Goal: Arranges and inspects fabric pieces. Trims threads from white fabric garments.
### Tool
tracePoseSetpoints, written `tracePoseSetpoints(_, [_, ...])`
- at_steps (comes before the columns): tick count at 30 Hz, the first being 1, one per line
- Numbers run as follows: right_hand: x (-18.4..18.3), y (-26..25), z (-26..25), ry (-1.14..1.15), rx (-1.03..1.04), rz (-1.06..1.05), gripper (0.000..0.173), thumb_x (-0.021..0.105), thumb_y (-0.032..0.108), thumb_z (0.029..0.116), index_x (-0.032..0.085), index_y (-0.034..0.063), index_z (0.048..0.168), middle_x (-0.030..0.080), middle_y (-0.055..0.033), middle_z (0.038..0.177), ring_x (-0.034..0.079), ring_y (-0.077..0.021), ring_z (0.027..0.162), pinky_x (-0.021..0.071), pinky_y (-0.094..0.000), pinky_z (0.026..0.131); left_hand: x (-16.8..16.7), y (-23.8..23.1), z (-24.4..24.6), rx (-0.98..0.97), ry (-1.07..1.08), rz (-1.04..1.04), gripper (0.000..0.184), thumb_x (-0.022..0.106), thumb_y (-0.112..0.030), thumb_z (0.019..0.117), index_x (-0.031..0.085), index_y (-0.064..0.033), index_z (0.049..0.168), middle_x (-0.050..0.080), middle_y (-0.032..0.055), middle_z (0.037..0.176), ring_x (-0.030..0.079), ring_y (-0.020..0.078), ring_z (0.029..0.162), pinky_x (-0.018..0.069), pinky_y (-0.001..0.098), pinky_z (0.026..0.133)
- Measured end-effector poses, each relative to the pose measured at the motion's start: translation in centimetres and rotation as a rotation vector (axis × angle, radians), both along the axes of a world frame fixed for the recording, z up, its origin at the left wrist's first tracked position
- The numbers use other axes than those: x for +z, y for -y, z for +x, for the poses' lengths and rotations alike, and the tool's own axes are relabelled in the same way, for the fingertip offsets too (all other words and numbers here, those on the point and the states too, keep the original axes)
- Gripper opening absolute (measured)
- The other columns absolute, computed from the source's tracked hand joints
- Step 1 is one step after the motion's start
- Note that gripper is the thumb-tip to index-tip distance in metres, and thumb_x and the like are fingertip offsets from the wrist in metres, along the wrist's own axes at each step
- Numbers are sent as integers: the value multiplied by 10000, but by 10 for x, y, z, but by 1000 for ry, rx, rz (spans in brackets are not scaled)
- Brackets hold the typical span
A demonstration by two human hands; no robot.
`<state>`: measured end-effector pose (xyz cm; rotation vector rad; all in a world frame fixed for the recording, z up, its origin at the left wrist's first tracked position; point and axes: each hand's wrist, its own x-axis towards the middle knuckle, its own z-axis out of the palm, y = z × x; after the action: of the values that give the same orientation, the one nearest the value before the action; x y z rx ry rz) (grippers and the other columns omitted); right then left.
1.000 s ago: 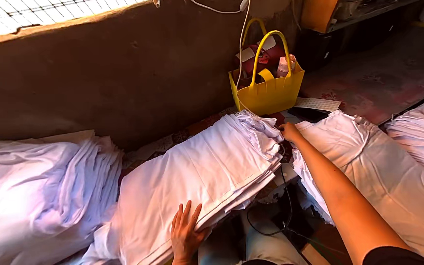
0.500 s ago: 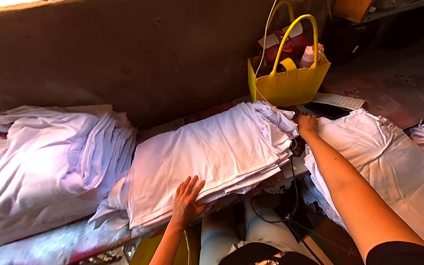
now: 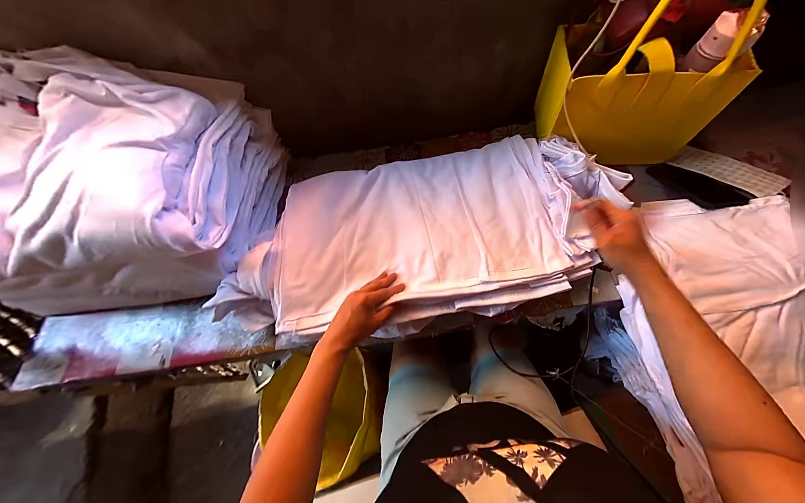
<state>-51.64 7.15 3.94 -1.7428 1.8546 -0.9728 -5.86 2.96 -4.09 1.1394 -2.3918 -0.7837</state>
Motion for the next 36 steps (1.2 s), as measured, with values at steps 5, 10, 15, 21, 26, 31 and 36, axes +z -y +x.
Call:
tracePoseSetpoints(5, [-45, 9, 84, -274, 450, 98, 543, 797, 349, 889, 659, 6, 1287, 689, -181, 1116, 702, -346, 932, 565, -570, 769, 28, 31, -21, 145, 126, -4, 200, 584, -104, 1020, 739, 22, 1011, 715, 230, 833, 711, 424, 806, 522, 656, 759])
tracePoseSetpoints(10, [-62, 34, 87, -330, 379, 217, 289, 817, 176, 825, 693, -23, 995, 670, -199, 973, 676, -403, 881, 522, -638, 705, 27, 19, -14, -43, 226, -16, 659, 845, -380, 824, 626, -63, 1359, 679, 195, 1239, 673, 380, 1110, 541, 608, 915])
tracePoseSetpoints(15, [-66, 27, 69, -321, 525, 195, 852, 883, 572, 690, 655, 46, 1321, 682, -154, 1090, 683, -344, 932, 538, -601, 740, 22, 2, 1, -89, 215, 32, 562, 809, -122, 833, 626, 13, 1346, 590, 252, 1407, 593, 445, 1269, 481, 615, 1026])
tracePoseSetpoints(21, [-66, 28, 71, -323, 513, 205, 571, 814, 315, 801, 663, 14, 1262, 657, -194, 1080, 673, -391, 885, 520, -632, 694, 53, 57, -1, -157, 217, 234, 226, 559, -128, 1014, 671, 62, 963, 637, 202, 789, 631, 344, 765, 481, 556, 721])
tracePoseSetpoints(26, [-63, 14, 59, -452, 492, 142, 617, 855, 363, 764, 670, 11, 1236, 645, -209, 1153, 686, -401, 835, 535, -613, 629, 49, 39, 3, -121, 282, 143, 317, 763, -64, 865, 679, 23, 1158, 705, 229, 1048, 693, 395, 983, 535, 610, 869])
tracePoseSetpoints(31, [-63, 12, 47, -530, 477, 178, 752, 928, 334, 705, 639, 80, 1352, 608, -200, 1300, 692, -396, 825, 544, -606, 627, 23, 11, 12, -100, 354, -17, 656, 875, -125, 764, 578, 20, 1332, 629, 241, 1295, 679, 416, 1070, 554, 594, 866])
tracePoseSetpoints(36, [-60, 9, 54, -603, 438, 73, 522, 859, 102, 733, 689, 18, 1219, 680, -199, 1222, 706, -426, 801, 529, -630, 604, 22, 10, 5, -1, 389, -118, 477, 810, -51, 797, 630, 48, 1228, 676, 273, 1120, 681, 460, 1018, 540, 618, 849])
